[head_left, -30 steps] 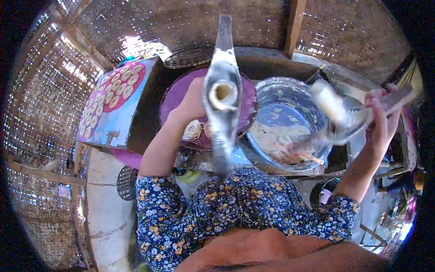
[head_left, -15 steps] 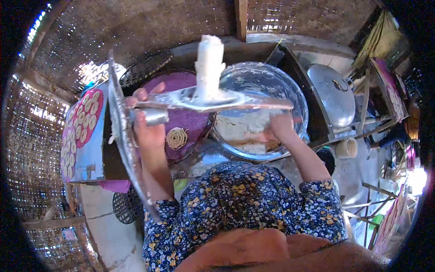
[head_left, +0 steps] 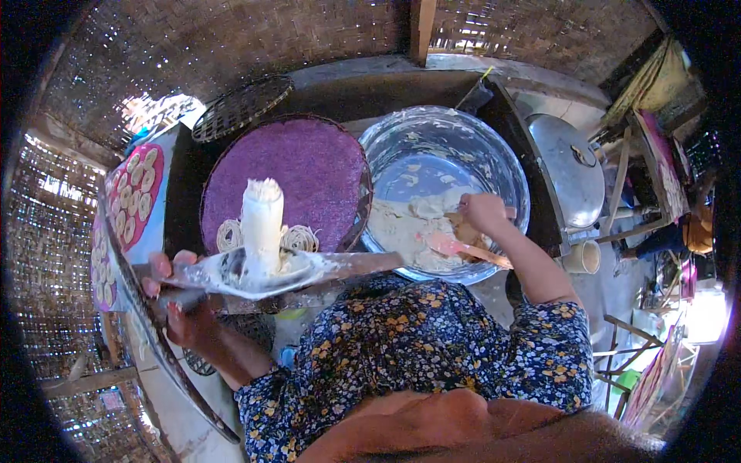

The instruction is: The person is using a wooden tool to extrude a white paste onto a circular tray to form spiral-shaped snacks, then moves the full tray to a side table and refills the tool with more paste using a spatula.

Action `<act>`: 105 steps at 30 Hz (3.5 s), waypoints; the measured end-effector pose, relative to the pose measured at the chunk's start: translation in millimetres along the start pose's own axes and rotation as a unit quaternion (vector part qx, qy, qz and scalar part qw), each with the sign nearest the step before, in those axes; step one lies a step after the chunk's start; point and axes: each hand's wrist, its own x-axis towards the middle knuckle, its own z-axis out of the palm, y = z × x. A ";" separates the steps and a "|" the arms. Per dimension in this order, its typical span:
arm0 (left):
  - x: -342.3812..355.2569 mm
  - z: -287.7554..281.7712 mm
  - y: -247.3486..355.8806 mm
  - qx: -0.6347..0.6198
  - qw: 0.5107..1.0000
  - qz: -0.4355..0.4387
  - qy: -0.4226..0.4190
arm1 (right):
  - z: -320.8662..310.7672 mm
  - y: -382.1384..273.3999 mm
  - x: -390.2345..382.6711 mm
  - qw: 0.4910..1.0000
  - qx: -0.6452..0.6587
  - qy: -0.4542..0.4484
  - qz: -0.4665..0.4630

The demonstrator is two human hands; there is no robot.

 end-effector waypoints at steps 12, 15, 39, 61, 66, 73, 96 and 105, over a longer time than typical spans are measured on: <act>-16.5 8.7 43.3 0.185 0.983 0.002 0.019 | 20.3 -5.5 -21.0 0.988 0.053 -0.031 -0.141; -6.3 8.8 28.2 0.308 0.951 0.026 -0.035 | 3.9 -3.1 -36.1 0.967 0.191 -0.065 -0.153; 43.1 65.7 -49.4 0.605 0.742 -0.059 -0.282 | -249.5 -104.6 -148.0 0.768 -0.060 0.444 -0.457; 52.5 55.9 -64.2 0.674 0.692 -0.113 -0.231 | -220.4 -102.1 -155.0 0.653 -0.141 0.599 -0.443; 53.2 60.5 -79.1 0.671 0.682 -0.150 -0.252 | -199.3 -130.6 -138.5 0.662 -0.164 0.565 -0.465; 61.5 16.4 -63.8 0.628 0.740 -0.110 -0.214 | -202.7 -87.8 -136.0 0.697 0.036 0.607 -0.380; 58.2 63.5 -54.7 0.672 0.711 -0.102 -0.180 | -238.8 -81.3 -143.0 0.829 0.003 0.379 -0.411; 54.4 68.0 -59.7 0.656 0.727 -0.087 -0.181 | -237.9 -136.4 -155.7 0.783 -0.144 0.435 -0.421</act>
